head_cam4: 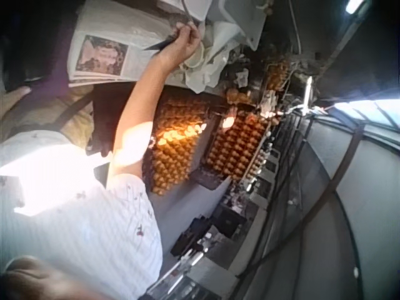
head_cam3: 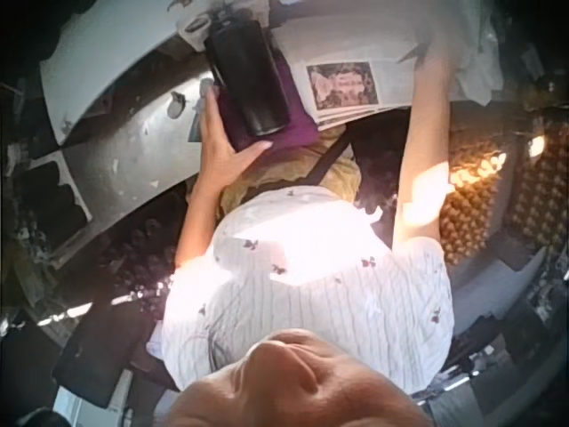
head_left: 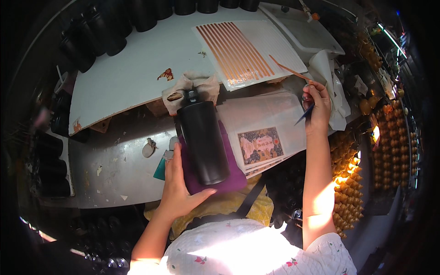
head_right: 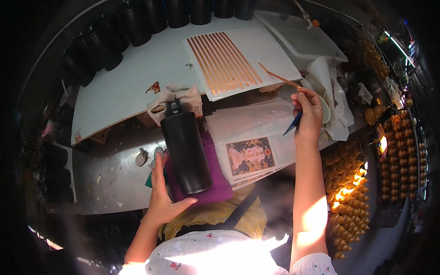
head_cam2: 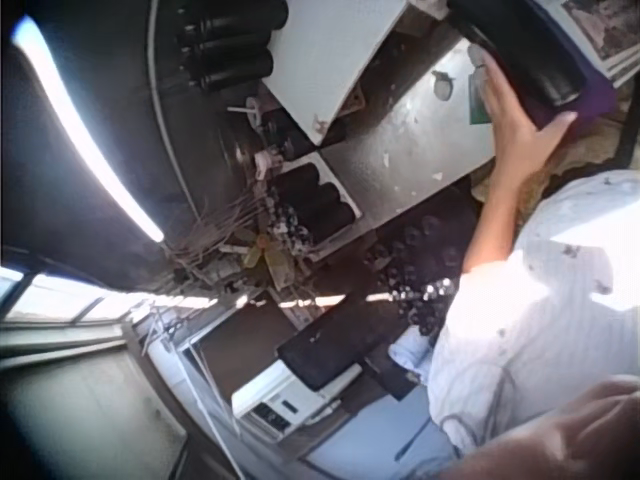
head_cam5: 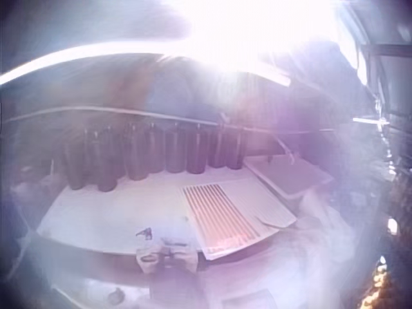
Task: The person applies decorative labels and orange bands to black cylindrical containers. They peel the backing from a label, align it on the container, and smooth it down with a purple cloth. The person then wraps an orange band around the container's neck and secures it.
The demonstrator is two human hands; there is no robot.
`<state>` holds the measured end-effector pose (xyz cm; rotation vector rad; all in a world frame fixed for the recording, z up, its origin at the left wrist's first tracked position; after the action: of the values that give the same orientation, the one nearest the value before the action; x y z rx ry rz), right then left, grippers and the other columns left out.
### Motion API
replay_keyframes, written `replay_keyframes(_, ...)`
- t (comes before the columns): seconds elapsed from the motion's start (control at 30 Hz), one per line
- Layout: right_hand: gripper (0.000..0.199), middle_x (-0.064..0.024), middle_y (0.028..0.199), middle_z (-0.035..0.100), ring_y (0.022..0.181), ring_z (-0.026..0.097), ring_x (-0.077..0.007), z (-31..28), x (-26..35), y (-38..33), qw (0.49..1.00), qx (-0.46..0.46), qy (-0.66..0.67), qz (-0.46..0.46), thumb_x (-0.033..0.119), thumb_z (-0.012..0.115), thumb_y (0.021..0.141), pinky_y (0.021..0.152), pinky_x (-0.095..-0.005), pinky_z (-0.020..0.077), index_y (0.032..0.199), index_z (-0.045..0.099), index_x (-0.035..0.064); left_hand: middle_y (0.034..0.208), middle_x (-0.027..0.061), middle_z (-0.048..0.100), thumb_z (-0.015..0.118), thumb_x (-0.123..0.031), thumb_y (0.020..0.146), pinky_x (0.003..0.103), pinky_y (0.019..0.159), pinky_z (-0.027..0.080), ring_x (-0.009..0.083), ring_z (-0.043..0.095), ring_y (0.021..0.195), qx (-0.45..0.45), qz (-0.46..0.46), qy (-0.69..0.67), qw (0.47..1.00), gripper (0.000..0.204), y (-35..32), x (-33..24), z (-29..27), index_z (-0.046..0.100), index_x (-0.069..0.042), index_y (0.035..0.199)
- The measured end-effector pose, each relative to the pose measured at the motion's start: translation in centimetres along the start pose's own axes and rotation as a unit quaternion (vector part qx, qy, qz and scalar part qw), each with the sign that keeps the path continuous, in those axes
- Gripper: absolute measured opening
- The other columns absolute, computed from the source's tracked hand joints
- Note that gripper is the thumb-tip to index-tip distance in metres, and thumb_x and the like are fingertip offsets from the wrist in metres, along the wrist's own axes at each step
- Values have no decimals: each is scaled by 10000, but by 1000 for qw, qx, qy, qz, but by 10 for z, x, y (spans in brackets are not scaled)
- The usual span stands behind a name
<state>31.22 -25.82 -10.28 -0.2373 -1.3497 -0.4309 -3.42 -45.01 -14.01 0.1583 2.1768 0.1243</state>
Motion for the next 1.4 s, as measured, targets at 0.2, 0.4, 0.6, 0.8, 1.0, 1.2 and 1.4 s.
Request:
replay_keyframes(0.2,37,78,703,503,624,424,-7,-8,7,-19,995,70,-56,39,115,647,907,542,-165,314,934,672,110,1430,300,388,835,-329,742,586,1184,147,453,427,1305,-20,5,53,998,1191,2,20,24,51,37,1561)
replay_keyframes(0.4,61,83,701,486,624,409,-9,-19,3,-15,997,37,-58,42,170,691,920,558,-174,317,915,671,113,1501,321,356,777,-377,782,616,1185,15,458,363,1403,-10,44,110,993,1153,4,22,24,45,86,1543)
replay_keyframes(0.6,82,58,833,592,694,435,1,-11,41,-29,976,65,-168,-120,109,694,933,611,-171,342,975,680,40,1311,299,518,798,-529,729,708,1127,-23,426,532,1211,-25,47,218,975,1289,9,-1,15,24,121,1529)
replay_keyframes(0.8,60,44,833,582,725,414,-9,27,81,-48,945,188,-207,-169,72,682,924,655,-163,309,929,647,24,1095,240,592,797,-605,699,724,1118,-15,368,601,1036,-41,96,216,971,1354,16,10,10,15,127,1527)
replay_keyframes(1.0,72,26,784,574,676,381,-27,61,84,-70,910,294,-228,-185,31,707,850,619,-196,286,858,636,30,1145,253,566,792,-609,704,713,1127,-21,398,585,1046,14,89,169,981,1365,17,22,10,-12,130,1523)
replay_keyframes(1.2,88,15,700,551,614,409,-104,132,114,-110,767,513,-257,-288,89,750,762,584,-258,279,765,667,61,1133,224,518,831,-524,698,659,1153,-24,394,498,1135,-47,120,-51,990,1228,48,-22,-27,141,42,1541)
replay_keyframes(1.4,110,23,741,551,645,385,-70,162,99,-105,809,488,-233,-231,102,729,785,580,-239,267,782,628,59,1301,160,539,790,-155,684,453,1133,198,325,381,1341,5,126,-46,991,182,101,-46,-60,641,-96,770)
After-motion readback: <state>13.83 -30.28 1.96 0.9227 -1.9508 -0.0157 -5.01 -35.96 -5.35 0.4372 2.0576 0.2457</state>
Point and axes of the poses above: each hand's wrist, its own y-axis towards the middle knuckle, its own z-axis out of the palm, x = y × z, the point moved 3 cm from there along y, towards the middle knuckle
